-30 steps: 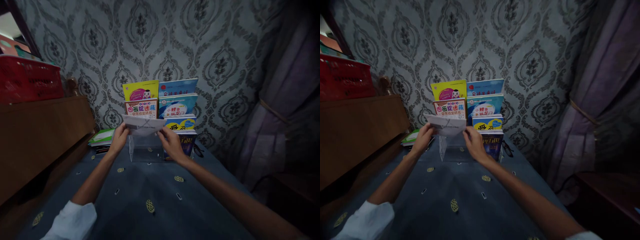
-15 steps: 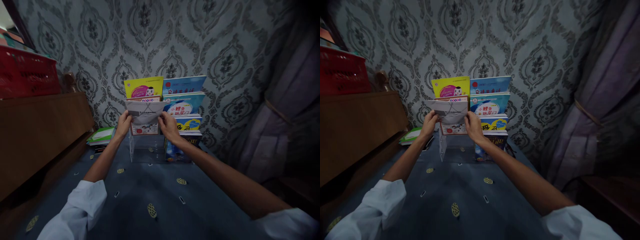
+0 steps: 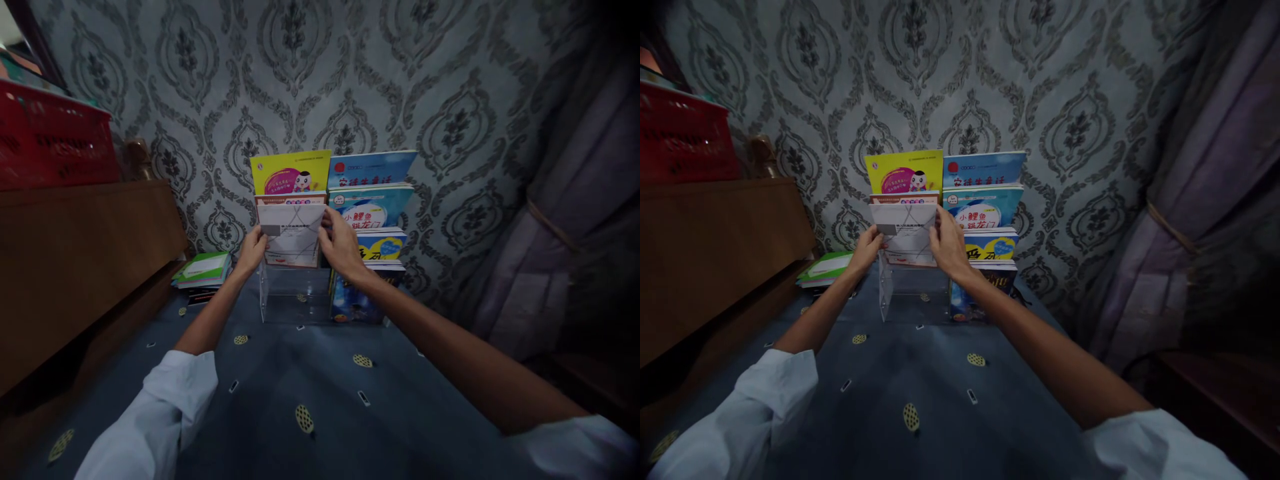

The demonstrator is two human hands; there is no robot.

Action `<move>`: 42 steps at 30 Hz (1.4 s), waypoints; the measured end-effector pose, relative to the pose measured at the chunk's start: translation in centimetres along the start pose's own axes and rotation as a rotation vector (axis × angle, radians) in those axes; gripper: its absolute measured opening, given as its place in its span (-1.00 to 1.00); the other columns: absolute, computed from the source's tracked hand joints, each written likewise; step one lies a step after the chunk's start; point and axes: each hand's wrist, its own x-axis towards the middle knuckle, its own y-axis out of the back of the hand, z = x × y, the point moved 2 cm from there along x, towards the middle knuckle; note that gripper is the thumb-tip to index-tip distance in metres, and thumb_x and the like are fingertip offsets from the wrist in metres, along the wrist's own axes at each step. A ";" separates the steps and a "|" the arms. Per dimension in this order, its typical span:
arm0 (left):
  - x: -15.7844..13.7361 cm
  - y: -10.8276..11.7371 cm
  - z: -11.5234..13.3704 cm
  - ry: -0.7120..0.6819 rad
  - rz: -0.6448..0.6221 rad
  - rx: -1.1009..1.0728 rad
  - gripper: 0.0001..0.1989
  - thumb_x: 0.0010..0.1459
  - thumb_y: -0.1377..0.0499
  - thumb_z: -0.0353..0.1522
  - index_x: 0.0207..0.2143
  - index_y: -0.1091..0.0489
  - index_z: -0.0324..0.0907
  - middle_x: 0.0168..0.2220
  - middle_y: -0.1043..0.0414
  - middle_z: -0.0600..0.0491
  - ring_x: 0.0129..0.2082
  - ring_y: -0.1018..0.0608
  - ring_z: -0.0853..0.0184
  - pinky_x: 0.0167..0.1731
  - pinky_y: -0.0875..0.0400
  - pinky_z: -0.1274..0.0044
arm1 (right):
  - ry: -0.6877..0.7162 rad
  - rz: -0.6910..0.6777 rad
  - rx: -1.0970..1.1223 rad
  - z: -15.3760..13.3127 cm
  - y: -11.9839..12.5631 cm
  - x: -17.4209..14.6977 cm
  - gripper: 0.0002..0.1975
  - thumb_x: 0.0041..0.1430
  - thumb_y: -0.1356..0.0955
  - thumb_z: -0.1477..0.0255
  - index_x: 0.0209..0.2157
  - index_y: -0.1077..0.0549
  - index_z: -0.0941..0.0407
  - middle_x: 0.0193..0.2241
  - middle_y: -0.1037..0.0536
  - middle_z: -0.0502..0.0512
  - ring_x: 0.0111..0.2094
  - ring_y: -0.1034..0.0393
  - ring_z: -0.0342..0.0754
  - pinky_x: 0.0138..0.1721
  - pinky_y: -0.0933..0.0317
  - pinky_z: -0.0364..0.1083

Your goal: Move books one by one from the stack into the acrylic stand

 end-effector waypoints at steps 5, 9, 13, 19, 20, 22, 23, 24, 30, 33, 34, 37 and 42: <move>-0.4 0.2 -1.2 -0.019 0.077 0.259 -0.81 0.17 -0.04 -0.45 -0.23 -0.44 -0.19 -0.30 -0.51 0.04 -0.27 -0.52 0.29 -0.24 -0.49 0.50 | 0.006 0.044 0.098 -0.6 0.4 0.6 -0.48 0.23 -0.23 0.54 0.23 -0.28 0.06 0.11 -0.47 0.26 0.06 -0.44 0.16 0.11 -0.35 0.26; -0.7 0.5 -1.2 -0.019 0.133 0.366 -0.87 0.16 -0.08 -0.44 -0.29 -0.42 -0.16 -0.29 -0.51 0.01 -0.18 -0.53 0.22 -0.08 -0.42 0.40 | -0.006 0.025 0.117 -0.6 0.2 0.8 -0.51 0.20 -0.22 0.58 0.16 -0.36 0.10 0.05 -0.52 0.26 0.00 -0.48 0.13 0.08 -0.39 0.22; -1.0 0.5 -0.8 -0.013 0.162 0.419 -0.95 0.15 -0.12 -0.42 -0.31 -0.37 -0.15 -0.30 -0.50 -0.01 -0.20 -0.54 0.19 -0.06 -0.39 0.37 | -0.001 0.035 0.114 -0.7 0.4 0.7 -0.51 0.18 -0.23 0.59 0.14 -0.38 0.09 -0.01 -0.54 0.24 -0.04 -0.49 0.11 0.05 -0.42 0.19; -1.3 -0.2 0.0 0.018 0.209 0.486 -0.77 0.19 -0.14 -0.42 -0.07 -0.28 -0.17 -0.30 -0.50 0.02 -0.23 -0.56 0.18 -0.12 -0.40 0.38 | 0.030 0.075 0.051 -0.4 1.1 0.6 -0.52 0.18 -0.23 0.58 0.13 -0.40 0.08 0.00 -0.51 0.26 -0.02 -0.46 0.12 0.02 -0.43 0.17; -1.3 -0.3 0.1 0.023 0.206 0.496 -0.75 0.20 -0.13 -0.42 -0.05 -0.27 -0.18 -0.31 -0.49 0.01 -0.23 -0.56 0.17 -0.12 -0.40 0.37 | 0.031 0.074 0.037 -0.3 1.2 0.7 -0.51 0.18 -0.23 0.57 0.14 -0.40 0.08 0.01 -0.50 0.26 -0.01 -0.45 0.13 0.02 -0.43 0.17; -1.2 -0.3 0.2 0.029 0.198 0.512 -0.77 0.20 -0.13 -0.43 -0.07 -0.28 -0.18 -0.31 -0.49 0.01 -0.22 -0.55 0.16 -0.12 -0.39 0.37 | 0.025 0.056 0.015 0.0 1.2 0.7 -0.50 0.17 -0.23 0.57 0.16 -0.38 0.09 0.01 -0.50 0.27 0.01 -0.44 0.14 0.01 -0.43 0.17; -1.1 -0.3 0.2 0.032 0.195 0.516 -0.80 0.20 -0.13 -0.43 -0.10 -0.30 -0.17 -0.30 -0.48 0.01 -0.21 -0.55 0.17 -0.12 -0.39 0.38 | 0.020 0.043 0.003 0.1 1.1 0.7 -0.49 0.17 -0.23 0.56 0.16 -0.37 0.10 0.01 -0.51 0.28 0.01 -0.44 0.15 0.01 -0.42 0.18; -1.0 -0.3 0.1 0.037 0.194 0.519 -0.82 0.19 -0.13 -0.43 -0.13 -0.31 -0.16 -0.30 -0.48 0.01 -0.21 -0.55 0.18 -0.12 -0.39 0.39 | 0.015 0.029 -0.008 0.3 1.0 0.7 -0.49 0.17 -0.24 0.55 0.17 -0.36 0.12 0.00 -0.52 0.29 0.01 -0.44 0.16 0.01 -0.42 0.18; -0.3 0.3 -0.3 0.052 0.224 0.531 -0.95 0.15 -0.15 -0.42 -0.31 -0.29 -0.14 -0.29 -0.44 0.01 -0.17 -0.51 0.20 -0.07 -0.37 0.39 | 0.004 -0.006 -0.029 0.7 0.6 0.6 -0.47 0.19 -0.22 0.53 0.20 -0.33 0.16 0.00 -0.54 0.31 0.01 -0.45 0.19 0.04 -0.39 0.20; -0.1 0.3 -0.5 0.059 0.219 0.528 -0.93 0.15 -0.14 -0.42 -0.33 -0.26 -0.12 -0.29 -0.44 0.03 -0.19 -0.51 0.22 -0.08 -0.38 0.39 | 0.004 -0.008 -0.040 0.8 0.6 0.7 -0.46 0.18 -0.22 0.53 0.21 -0.34 0.14 0.00 -0.55 0.30 0.00 -0.46 0.21 0.03 -0.39 0.22; -0.1 0.3 -0.5 0.061 0.217 0.525 -0.94 0.16 -0.13 -0.42 -0.31 -0.26 -0.12 -0.29 -0.44 0.03 -0.20 -0.52 0.23 -0.09 -0.39 0.40 | -0.001 -0.012 -0.038 0.8 0.5 0.7 -0.46 0.18 -0.22 0.53 0.21 -0.34 0.14 0.00 -0.56 0.31 0.01 -0.46 0.21 0.04 -0.39 0.23; -0.2 0.2 -0.4 0.061 0.221 0.528 -0.90 0.19 -0.09 -0.44 -0.24 -0.25 -0.12 -0.24 -0.46 0.00 -0.18 -0.53 0.22 -0.08 -0.39 0.39 | -0.017 -0.024 -0.006 0.9 0.4 0.8 -0.45 0.21 -0.21 0.53 0.24 -0.31 0.15 0.06 -0.53 0.31 0.07 -0.44 0.20 0.10 -0.35 0.24; -0.2 -0.1 0.0 0.057 0.212 0.563 -0.91 0.19 -0.06 -0.47 -0.31 -0.21 -0.10 -0.23 -0.44 -0.03 -0.11 -0.50 0.17 0.00 -0.33 0.34 | -0.015 -0.050 0.060 1.1 0.3 0.6 -0.45 0.23 -0.20 0.54 0.25 -0.30 0.11 0.11 -0.51 0.26 0.14 -0.40 0.17 0.16 -0.30 0.24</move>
